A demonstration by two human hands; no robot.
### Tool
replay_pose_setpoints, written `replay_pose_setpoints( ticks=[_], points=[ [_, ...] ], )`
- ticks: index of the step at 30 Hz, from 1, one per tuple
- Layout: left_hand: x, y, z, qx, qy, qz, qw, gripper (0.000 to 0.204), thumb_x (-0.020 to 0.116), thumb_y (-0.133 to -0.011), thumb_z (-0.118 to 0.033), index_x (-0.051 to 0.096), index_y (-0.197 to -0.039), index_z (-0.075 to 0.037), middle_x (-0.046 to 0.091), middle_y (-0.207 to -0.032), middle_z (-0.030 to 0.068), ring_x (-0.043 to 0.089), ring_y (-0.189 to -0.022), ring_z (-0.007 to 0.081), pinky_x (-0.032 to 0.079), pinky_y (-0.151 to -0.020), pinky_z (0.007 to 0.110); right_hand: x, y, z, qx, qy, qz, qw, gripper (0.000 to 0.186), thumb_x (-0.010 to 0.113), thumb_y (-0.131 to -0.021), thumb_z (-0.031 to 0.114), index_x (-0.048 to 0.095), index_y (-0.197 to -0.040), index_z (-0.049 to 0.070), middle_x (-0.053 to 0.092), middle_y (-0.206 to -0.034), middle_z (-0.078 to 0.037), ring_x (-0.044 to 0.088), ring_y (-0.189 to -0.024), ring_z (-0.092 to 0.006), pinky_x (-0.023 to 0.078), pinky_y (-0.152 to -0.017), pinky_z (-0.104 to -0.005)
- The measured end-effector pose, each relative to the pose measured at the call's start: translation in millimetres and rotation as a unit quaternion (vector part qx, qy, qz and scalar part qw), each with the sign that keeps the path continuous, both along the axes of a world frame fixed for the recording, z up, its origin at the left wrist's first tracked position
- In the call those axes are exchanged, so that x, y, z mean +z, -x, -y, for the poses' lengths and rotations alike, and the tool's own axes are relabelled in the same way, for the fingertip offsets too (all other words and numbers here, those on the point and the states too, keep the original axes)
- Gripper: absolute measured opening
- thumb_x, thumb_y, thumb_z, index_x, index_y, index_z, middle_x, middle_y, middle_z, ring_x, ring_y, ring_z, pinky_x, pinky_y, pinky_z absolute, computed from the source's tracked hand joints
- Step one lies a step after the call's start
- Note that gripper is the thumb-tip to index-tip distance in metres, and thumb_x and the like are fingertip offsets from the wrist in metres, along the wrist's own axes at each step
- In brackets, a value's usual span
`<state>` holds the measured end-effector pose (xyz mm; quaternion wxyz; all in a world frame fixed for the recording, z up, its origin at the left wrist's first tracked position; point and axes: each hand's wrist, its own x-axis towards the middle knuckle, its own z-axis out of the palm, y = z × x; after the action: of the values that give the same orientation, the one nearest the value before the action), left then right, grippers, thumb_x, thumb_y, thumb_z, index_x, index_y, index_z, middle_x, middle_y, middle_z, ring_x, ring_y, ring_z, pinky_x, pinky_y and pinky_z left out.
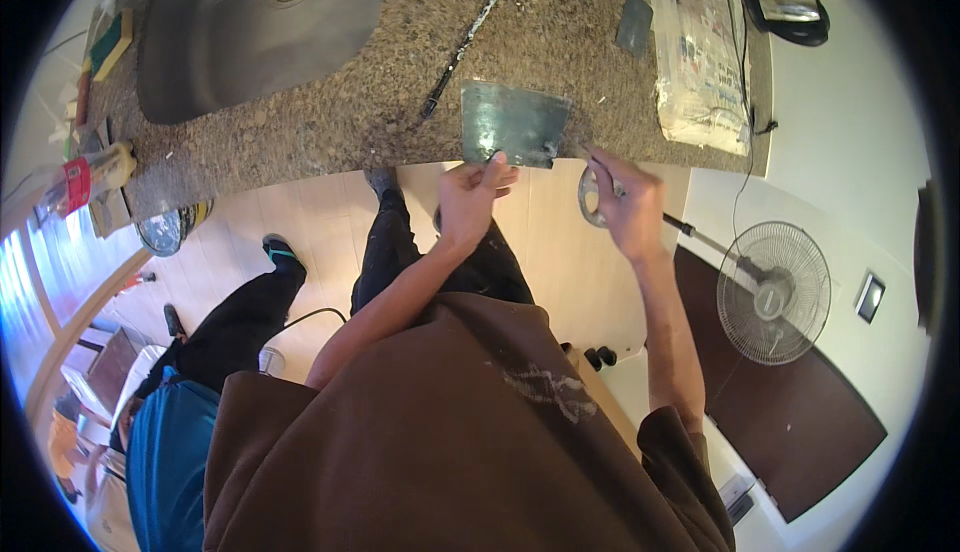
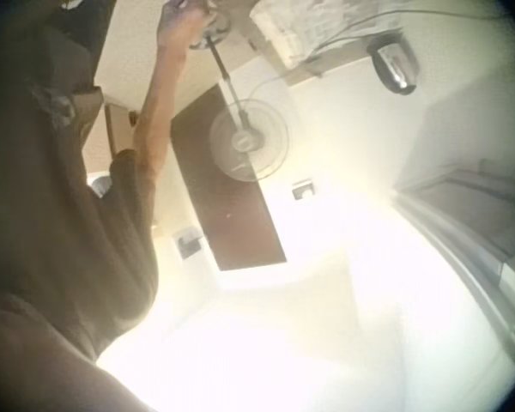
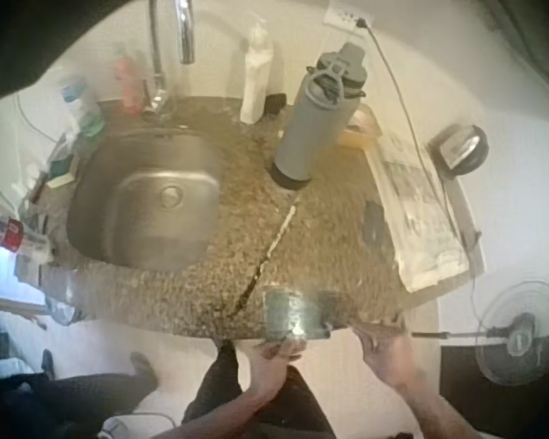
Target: The person scrapes joint compound onto a hawk, then uses a putty knife to apply and smooth the compound along a ceiling corner. The person repeatedly scoops compound and spreads it along the joint while other workers are visible in the background.
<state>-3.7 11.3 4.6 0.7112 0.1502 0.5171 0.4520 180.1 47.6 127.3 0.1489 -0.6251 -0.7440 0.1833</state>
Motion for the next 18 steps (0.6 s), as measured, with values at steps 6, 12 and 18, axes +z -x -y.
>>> replay_pose_setpoints(
  ticks=[6, 12, 18],
  points=[
    [18.3, 13.7, -5.0, -0.018, 0.018, -0.073, 0.997, 0.042, 0.066, -0.099, -0.031, 0.069, -0.097, 0.011, 0.073, -0.097, 0.019, 0.074, -0.09, 0.0253, 0.062, -0.074, 0.034, 7.4, -8.5, -92.9, 0.062, 0.141, -0.081, 0.985, 0.022, 0.078, -0.085, 0.011, 0.073, -0.106, 0.006, 0.073, -0.083, -0.011, 0.062, -0.063, -0.0172, 0.052, -0.066, -0.0316],
    [21.7, -17.9, 10.5, 0.125, 0.012, -0.064, 0.99, 0.04, 0.065, -0.099, -0.026, 0.069, -0.093, 0.013, 0.073, -0.089, 0.0185, 0.073, -0.083, 0.0226, 0.063, -0.071, 0.032, -4.3, -38.6, -111.9, 0.051, 0.194, -0.181, 0.963, 0.018, 0.077, -0.088, 0.015, 0.072, -0.1, 0.002, 0.066, -0.077, -0.001, 0.054, -0.065, -0.0078, 0.044, -0.059, -0.0259],
    [69.6, -40.4, 19.6, 0.166, -0.049, -0.546, 0.82, 0.022, 0.075, -0.088, -0.018, 0.074, -0.1, 0.0, 0.07, -0.095, 0.0189, 0.067, -0.08, 0.0279, 0.055, -0.077, 0.039, -15.4, -94.6, -104.6, 0.024, 0.177, -0.252, 0.951, 0.016, 0.075, -0.089, 0.013, 0.068, -0.096, 0.0, 0.062, -0.077, 0.002, 0.052, -0.065, -0.0058, 0.043, -0.058, -0.0241]
  ],
)
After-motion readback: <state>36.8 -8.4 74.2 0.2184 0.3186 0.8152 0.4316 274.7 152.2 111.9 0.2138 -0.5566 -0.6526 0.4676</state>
